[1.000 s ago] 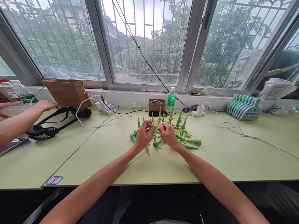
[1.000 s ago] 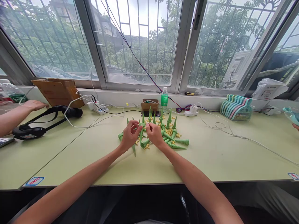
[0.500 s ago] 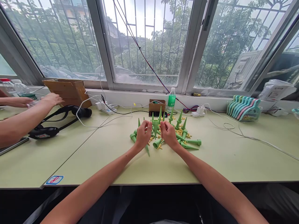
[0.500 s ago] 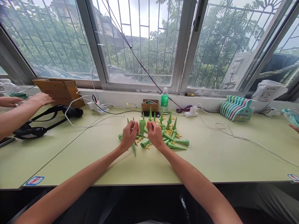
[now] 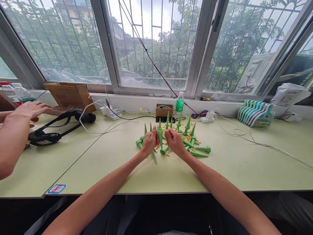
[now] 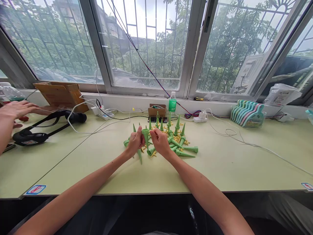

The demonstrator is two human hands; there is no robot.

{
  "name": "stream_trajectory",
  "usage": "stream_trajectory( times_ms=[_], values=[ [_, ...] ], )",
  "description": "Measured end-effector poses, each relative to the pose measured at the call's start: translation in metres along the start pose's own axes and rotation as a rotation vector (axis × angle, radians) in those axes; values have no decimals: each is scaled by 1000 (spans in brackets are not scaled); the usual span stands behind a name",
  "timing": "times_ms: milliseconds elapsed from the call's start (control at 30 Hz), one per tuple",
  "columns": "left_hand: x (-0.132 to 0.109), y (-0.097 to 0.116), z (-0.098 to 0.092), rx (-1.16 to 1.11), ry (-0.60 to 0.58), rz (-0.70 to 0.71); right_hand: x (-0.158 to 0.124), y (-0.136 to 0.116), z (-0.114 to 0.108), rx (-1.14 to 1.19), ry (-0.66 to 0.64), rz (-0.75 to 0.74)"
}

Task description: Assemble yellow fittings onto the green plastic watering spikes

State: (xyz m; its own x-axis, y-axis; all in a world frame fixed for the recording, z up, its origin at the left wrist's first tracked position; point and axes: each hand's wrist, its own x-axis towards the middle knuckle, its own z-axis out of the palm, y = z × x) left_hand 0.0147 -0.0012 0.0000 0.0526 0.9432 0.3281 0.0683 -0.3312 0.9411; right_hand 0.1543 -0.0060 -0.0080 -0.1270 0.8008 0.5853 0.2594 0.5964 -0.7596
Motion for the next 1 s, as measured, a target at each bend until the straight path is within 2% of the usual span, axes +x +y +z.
stream_trajectory(
  times_ms=[300, 500, 1000],
  values=[
    [0, 3, -2, 44, -20, 36, -1, -4, -1, -9, 9, -1],
    [1, 6, -2, -14, -38, -44, -1, -3, -2, 43, 6, 14],
    [0, 1, -7, -8, -211, 18, 2, 2, -2, 127, 31, 62]
  ],
)
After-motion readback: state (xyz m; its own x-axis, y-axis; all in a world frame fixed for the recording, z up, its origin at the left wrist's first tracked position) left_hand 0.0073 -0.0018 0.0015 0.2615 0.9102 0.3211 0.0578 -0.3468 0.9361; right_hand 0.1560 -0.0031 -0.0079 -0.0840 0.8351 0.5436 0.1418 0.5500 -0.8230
